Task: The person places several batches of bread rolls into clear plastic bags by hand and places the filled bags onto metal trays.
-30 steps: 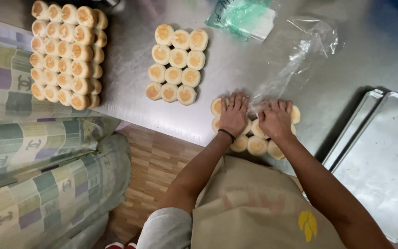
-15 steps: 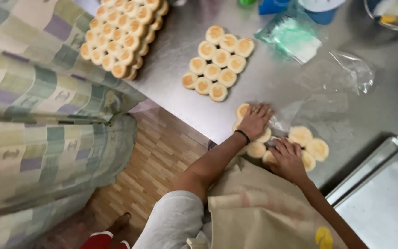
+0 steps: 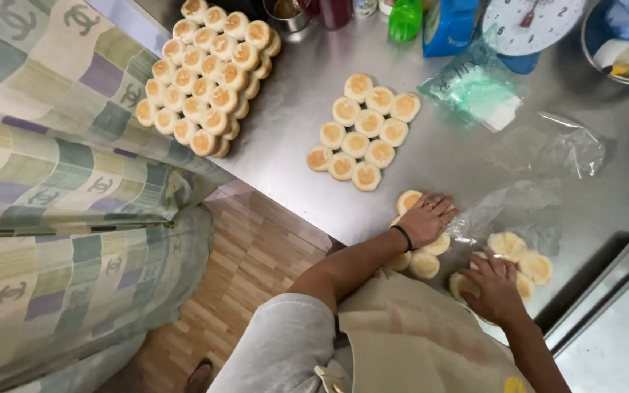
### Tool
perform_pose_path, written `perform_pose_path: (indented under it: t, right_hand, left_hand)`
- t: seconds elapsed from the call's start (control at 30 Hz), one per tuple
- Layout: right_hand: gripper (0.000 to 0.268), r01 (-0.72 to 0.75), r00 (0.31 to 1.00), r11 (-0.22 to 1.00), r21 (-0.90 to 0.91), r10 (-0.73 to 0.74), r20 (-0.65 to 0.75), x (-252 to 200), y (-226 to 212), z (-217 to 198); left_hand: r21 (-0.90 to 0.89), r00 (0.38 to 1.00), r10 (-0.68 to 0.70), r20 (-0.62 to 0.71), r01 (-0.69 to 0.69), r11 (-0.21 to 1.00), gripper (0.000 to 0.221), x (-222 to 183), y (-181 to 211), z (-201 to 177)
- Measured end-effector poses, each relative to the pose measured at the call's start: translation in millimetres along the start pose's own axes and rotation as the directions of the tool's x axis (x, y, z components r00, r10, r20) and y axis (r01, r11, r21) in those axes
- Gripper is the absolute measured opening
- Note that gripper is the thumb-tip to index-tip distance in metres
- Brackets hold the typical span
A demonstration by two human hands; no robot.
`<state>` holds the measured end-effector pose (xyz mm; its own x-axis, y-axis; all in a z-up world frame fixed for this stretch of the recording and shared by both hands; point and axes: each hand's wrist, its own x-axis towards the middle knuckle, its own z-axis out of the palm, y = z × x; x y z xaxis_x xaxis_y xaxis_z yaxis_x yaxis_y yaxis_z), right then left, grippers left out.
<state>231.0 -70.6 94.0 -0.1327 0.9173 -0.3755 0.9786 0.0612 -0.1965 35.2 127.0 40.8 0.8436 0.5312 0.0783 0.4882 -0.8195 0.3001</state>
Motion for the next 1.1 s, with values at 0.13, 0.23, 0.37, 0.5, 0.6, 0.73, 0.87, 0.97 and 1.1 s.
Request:
perform_pose_path:
  t: [0.13, 0.23, 0.37, 0.5, 0.6, 0.73, 0.87, 0.97, 1.1]
  right_hand:
    - [0.053, -0.164, 0.971, 0.984, -0.064, 0.172, 0.163, -1.9, -22.2, -22.4]
    - [0.045, -0.222, 0.972, 0.967, 0.129, 0.229, -0.046, 20.4, -60.0, -61.7]
    - [0.040, -0.063, 0.936, 0.888, 0.456, 0.211, -0.281, 110.2, -113.0, -98.9]
    - [0.040, 0.061, 0.890, 0.810, 0.584, 0.221, -0.399, 245.0, -142.1, -79.7]
    - [0.063, -0.505, 0.799, 0.541, 0.672, 0.588, 0.127, 310.3, -167.4, -40.6]
    - [0.091, -0.543, 0.817, 0.515, 0.663, 0.505, 0.277, 295.4, -257.9, -135.1]
    - [0.055, -0.409, 0.912, 0.658, 0.632, 0.319, 0.258, 292.3, -229.1, -92.4]
    - [0.033, -0.136, 0.946, 0.679, 0.721, 0.306, -0.110, 342.2, -191.5, -92.7]
    - [0.049, 0.225, 0.818, 0.846, 0.483, 0.105, -0.565, 425.3, -146.5, -113.3]
  left_hand:
    - [-0.122, 0.995, 0.041, -0.094, -0.053, 0.991, 0.044, -14.7, -30.9, -22.8]
    - [-0.405, 0.986, -0.050, -0.159, -0.019, 0.914, 0.042, -23.5, -77.9, -37.6]
    - [-0.822, 0.670, -0.642, -0.374, 0.081, 0.564, 0.032, -60.0, -163.8, -66.0]
    - [-0.891, 0.425, -0.809, -0.405, 0.016, 0.454, 0.043, -96.0, -247.0, -104.7]
    - [-0.986, 0.098, -0.983, 0.158, 0.070, -0.152, 0.042, -107.1, -280.7, -124.7]
    - [-0.869, 0.061, -0.908, 0.415, -0.269, -0.415, 0.040, -101.3, -300.7, -171.0]
    - [-0.937, 0.010, -0.954, 0.298, -0.190, -0.294, 0.037, -100.4, -307.8, -192.6]
    - [-0.976, -0.003, -0.981, 0.196, -0.092, -0.195, 0.040, -86.0, -310.0, -218.3]
    - [-0.991, -0.014, -0.992, 0.122, -0.057, -0.121, 0.047, -51.8, -308.5, -269.6]
